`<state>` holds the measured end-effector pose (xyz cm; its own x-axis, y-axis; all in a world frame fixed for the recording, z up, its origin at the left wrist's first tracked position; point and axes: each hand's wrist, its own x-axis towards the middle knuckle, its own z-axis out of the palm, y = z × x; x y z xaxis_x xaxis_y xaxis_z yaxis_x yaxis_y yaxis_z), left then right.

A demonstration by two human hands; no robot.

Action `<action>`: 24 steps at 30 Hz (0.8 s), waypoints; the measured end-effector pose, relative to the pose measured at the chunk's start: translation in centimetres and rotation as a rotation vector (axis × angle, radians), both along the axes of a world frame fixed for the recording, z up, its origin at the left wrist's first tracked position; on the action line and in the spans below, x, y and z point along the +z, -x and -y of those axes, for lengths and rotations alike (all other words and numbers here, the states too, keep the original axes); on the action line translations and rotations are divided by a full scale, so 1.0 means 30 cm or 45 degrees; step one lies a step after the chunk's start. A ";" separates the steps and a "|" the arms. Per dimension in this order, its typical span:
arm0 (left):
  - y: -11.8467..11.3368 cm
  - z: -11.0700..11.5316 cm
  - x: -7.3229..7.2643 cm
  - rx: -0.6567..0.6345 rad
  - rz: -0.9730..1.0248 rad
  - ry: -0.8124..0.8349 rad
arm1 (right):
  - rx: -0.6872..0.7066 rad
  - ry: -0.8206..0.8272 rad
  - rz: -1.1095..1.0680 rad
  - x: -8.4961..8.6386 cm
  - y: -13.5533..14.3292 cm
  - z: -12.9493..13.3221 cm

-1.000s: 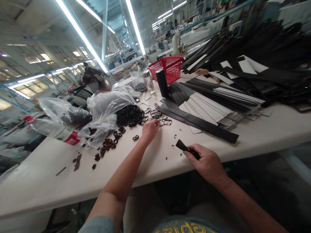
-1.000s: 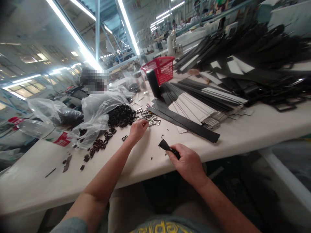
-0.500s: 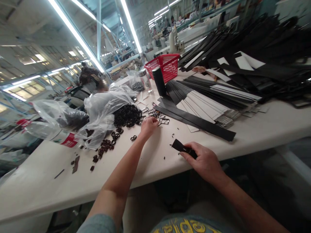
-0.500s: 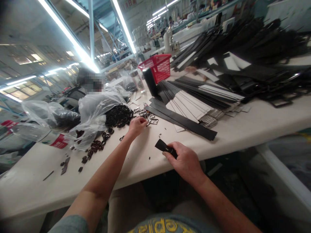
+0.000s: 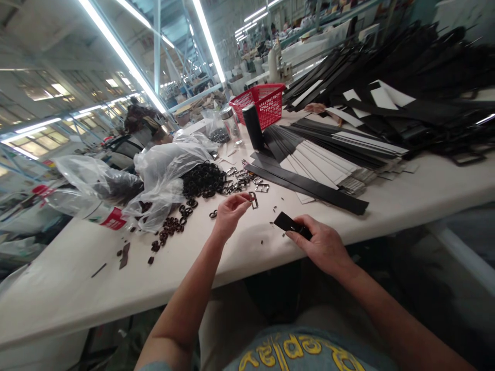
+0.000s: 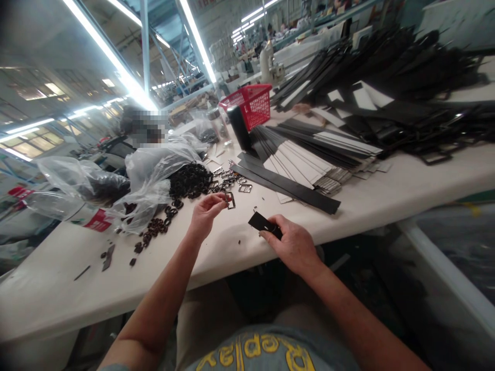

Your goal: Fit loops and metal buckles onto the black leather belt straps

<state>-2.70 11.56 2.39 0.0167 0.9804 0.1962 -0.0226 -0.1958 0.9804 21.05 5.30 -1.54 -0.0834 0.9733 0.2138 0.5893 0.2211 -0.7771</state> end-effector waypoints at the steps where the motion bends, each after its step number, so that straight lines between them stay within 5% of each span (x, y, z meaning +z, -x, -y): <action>1: -0.001 0.018 0.004 -0.014 0.044 0.032 | 0.016 0.029 -0.013 0.007 -0.002 0.000; 7: -0.016 0.091 0.022 -0.007 0.016 -0.014 | 0.200 0.167 -0.144 0.057 0.006 0.038; 13: -0.011 0.114 0.039 0.132 -0.922 -0.574 | 0.367 0.233 -0.140 0.070 0.070 0.105; 17: 0.005 0.119 0.038 0.119 -1.298 -0.725 | 0.376 0.260 -0.136 0.076 0.095 0.117; 20: 0.006 0.133 0.036 0.119 -1.279 -0.700 | 0.342 0.235 -0.138 0.079 0.097 0.112; 24: -0.008 0.164 0.023 0.084 -0.942 -0.471 | 0.233 0.173 -0.110 0.078 0.094 0.100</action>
<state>-2.45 6.65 3.07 0.2129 0.8581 0.4672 0.6256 -0.4870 0.6095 18.21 2.30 0.80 -0.2480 0.9640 0.0963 0.4790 0.2084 -0.8527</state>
